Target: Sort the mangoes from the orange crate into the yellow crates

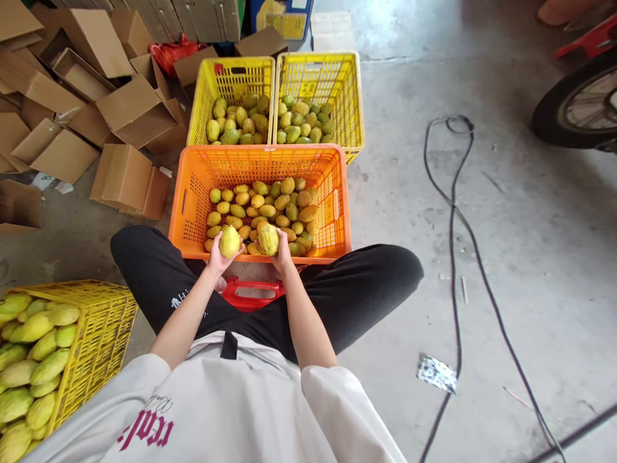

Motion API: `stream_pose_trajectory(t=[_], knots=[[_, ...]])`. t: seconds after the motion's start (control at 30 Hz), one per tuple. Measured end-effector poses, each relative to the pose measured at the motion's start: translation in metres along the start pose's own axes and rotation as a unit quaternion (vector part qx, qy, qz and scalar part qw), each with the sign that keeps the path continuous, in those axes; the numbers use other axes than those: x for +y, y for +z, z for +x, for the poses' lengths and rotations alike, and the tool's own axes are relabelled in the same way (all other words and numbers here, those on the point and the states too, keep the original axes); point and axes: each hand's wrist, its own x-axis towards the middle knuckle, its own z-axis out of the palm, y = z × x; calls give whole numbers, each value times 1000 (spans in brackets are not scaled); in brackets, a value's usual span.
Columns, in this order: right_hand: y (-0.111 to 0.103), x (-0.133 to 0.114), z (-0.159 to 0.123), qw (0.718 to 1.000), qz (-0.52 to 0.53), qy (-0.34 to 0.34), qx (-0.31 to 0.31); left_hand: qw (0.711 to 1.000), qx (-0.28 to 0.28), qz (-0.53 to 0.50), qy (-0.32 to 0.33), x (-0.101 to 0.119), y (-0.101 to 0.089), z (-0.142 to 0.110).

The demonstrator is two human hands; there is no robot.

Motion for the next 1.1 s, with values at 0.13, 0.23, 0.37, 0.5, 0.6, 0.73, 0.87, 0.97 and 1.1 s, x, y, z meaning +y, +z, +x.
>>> stream_pose_trajectory(t=[0.13,0.23,0.37,0.5,0.6,0.73,0.87,0.97,1.1], knots=[[-1,1,2,1000,-15,9,-3,1000,6,5,-6,0,2,-2],[-4,0,3,999,-43,17,-25,1000,5,11,-5,0,3,-3],[-6,1,4,999,-43,-9,-30,1000,-3,20,-8,0,4,-3],[-6,3,4,999,-17,-40,-15,1000,12,17,10,0,4,-2],[-5,5,3,998,-22,-58,-1,999,16,13,28,0,3,-2],[-5,8,2,993,-61,-98,2,999,11,10,35,0,0,-3],[-5,8,1,990,-85,-110,8,999,5,9,31,0,-2,-2],[-5,7,0,994,-76,-79,-23,999,12,3,38,-1,-3,-1],[-4,4,-1,996,-70,-32,-41,998,20,11,55,-1,-1,0]])
